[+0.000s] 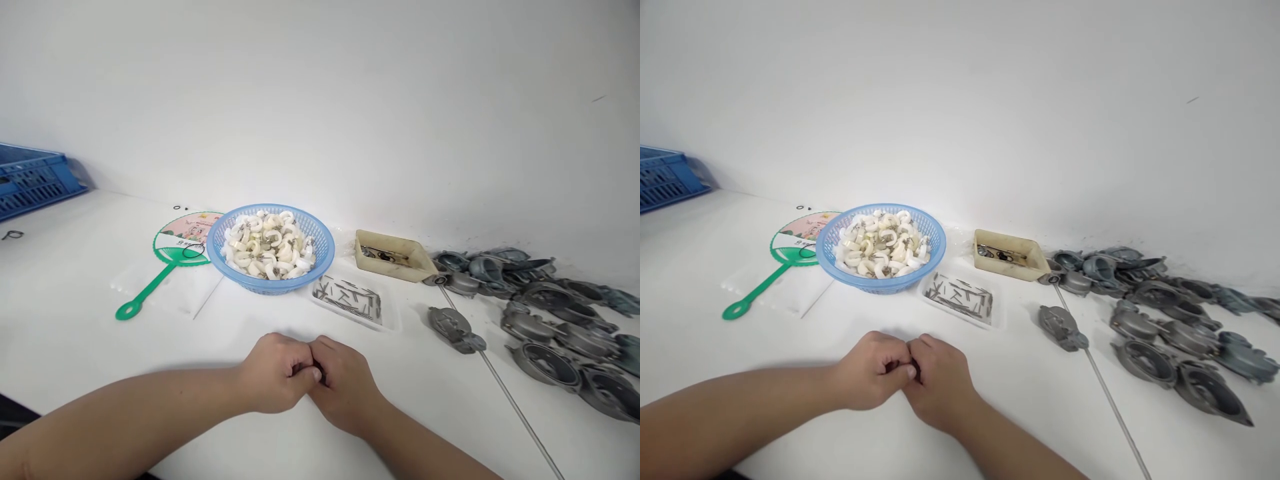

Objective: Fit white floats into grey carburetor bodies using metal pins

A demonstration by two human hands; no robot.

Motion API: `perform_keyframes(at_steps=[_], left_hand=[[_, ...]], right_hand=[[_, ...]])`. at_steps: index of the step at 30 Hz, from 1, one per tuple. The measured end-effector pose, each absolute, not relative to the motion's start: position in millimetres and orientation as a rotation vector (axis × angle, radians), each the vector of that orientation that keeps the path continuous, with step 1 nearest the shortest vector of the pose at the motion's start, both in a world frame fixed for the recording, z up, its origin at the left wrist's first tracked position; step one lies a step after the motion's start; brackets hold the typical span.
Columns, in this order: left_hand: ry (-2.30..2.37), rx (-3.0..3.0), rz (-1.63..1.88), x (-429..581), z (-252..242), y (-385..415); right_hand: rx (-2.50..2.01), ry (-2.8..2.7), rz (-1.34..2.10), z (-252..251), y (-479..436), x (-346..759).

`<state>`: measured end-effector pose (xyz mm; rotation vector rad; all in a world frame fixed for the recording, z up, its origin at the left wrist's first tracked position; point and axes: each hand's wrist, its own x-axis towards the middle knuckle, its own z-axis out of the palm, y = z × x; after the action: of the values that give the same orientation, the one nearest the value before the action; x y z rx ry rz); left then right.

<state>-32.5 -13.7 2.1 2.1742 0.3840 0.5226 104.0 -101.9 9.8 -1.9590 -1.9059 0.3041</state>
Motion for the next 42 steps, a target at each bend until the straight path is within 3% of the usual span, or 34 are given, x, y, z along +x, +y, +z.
perform_keyframes(at_steps=[42], left_hand=[[0.410,2.183,0.469,-35.9,0.6,-19.7]], right_hand=[[-1.932,-1.953,0.264,6.0,-108.4,101.7]])
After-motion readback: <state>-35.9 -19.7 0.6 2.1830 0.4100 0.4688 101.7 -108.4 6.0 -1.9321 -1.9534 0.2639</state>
